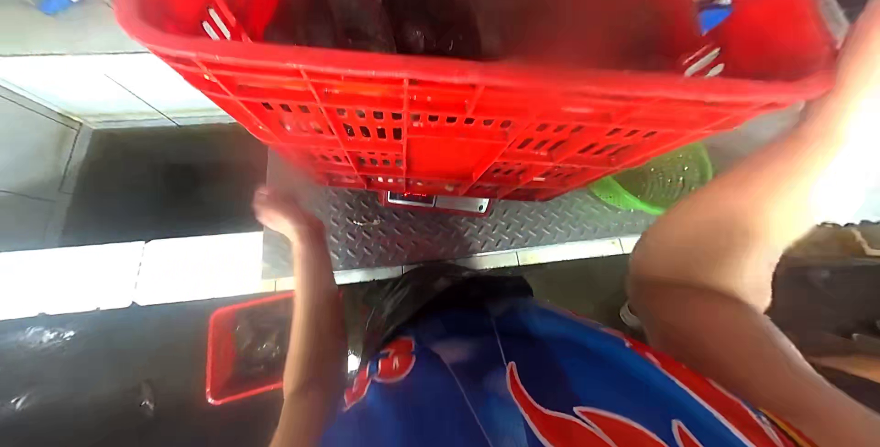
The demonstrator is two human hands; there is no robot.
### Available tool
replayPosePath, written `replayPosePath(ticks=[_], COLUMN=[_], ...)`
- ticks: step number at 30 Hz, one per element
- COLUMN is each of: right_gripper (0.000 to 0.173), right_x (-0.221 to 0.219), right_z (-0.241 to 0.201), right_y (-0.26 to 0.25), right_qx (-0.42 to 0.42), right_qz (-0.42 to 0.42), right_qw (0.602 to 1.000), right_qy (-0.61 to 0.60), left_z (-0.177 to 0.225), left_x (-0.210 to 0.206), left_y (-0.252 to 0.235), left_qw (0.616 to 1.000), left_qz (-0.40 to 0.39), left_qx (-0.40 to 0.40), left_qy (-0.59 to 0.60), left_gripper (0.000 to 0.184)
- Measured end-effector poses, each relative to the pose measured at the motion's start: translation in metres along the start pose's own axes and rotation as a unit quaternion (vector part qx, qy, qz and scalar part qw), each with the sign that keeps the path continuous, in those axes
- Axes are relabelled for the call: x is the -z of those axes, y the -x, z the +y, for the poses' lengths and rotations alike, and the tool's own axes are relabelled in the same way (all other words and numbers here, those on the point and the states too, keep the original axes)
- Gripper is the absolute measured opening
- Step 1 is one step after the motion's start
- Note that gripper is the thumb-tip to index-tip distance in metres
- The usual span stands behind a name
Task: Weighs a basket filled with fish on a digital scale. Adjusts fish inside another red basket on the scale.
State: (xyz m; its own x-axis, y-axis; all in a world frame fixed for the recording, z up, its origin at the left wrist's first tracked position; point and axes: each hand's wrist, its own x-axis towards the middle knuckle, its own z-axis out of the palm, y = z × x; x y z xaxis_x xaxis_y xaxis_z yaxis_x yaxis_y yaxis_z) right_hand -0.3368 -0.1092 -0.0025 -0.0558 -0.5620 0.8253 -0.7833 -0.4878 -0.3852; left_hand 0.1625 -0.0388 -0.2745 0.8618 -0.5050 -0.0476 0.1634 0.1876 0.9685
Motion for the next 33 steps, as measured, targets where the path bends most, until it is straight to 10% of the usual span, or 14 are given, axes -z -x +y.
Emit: replayPosePath(ticks=[3,6,13,17,25,33], right_gripper=[0.088,0.076,0.067,0.07,0.07,0.072], right_x=[-0.003,-0.068,-0.097,-0.103,-0.11,-0.101], right_z=[-0.12,-0.182,-0.187,-0.178,-0.163,-0.118], right_y=[0.043,0.05,0.025,0.013,-0.001,-0.012], right_qx=[0.237,0.311,0.284,0.295,0.368,0.4], right_qz=[-0.151,-0.236,-0.239,-0.201,-0.149,-0.124], right_qw=[0.956,0.902,0.897,0.909,0.901,0.901], right_qy=[0.084,0.183,0.241,0.217,0.175,0.114], left_z=[-0.058,-0.071,-0.099,-0.102,-0.096,-0.096], left_x=[-0.02,-0.045,-0.073,-0.076,-0.066,-0.049], left_y=[0.049,0.037,0.024,0.04,0.085,0.096], left_qw=[0.951,0.849,0.864,0.877,0.879,0.885], left_qz=[-0.276,-0.502,-0.453,-0.477,-0.476,-0.464], left_qx=[0.05,-0.013,0.011,-0.011,0.018,0.019], left_qy=[-0.128,-0.166,-0.218,-0.057,0.019,-0.028], left_gripper=[0.035,0.039,0.037,0.036,0.07,0.054])
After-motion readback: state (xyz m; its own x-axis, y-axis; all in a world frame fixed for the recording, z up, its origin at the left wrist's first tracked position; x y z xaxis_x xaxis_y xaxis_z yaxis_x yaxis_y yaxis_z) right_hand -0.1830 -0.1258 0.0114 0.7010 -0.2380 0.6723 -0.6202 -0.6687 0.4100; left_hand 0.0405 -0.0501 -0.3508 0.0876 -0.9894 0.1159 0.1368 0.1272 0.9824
